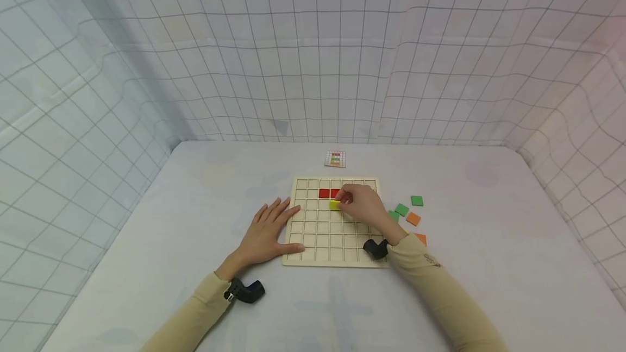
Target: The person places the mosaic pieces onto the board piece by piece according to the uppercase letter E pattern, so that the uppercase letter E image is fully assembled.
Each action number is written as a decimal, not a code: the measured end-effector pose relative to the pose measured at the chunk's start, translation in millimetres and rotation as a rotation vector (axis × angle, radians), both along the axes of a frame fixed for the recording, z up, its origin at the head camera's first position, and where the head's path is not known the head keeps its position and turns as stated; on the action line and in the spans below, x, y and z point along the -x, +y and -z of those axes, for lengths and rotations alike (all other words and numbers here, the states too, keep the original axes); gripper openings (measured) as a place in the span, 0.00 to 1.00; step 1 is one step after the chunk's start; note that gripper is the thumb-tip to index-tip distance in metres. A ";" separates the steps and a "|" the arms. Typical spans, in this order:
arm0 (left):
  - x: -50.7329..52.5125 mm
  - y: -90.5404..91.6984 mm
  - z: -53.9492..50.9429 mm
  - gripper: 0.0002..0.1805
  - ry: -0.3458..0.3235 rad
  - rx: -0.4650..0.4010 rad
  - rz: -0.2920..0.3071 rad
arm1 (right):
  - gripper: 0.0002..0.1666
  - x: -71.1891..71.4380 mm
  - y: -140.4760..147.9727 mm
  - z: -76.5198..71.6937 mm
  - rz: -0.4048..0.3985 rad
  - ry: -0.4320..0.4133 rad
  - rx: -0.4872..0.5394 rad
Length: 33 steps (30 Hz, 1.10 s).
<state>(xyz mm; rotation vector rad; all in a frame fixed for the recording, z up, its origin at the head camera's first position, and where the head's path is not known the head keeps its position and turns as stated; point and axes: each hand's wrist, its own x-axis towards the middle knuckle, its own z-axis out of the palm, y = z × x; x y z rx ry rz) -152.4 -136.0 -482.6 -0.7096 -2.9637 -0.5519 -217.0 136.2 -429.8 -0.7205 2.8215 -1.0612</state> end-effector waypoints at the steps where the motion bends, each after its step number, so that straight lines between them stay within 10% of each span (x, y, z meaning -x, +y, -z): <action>1: 0.1 0.0 -0.2 0.52 0.000 0.001 0.000 | 0.03 0.5 -3.0 -0.3 0.001 -0.002 -0.002; 33: 0.3 0.0 -1.3 0.52 0.006 -0.006 -0.001 | 0.05 8.8 -31.3 -0.2 0.048 -0.068 -0.135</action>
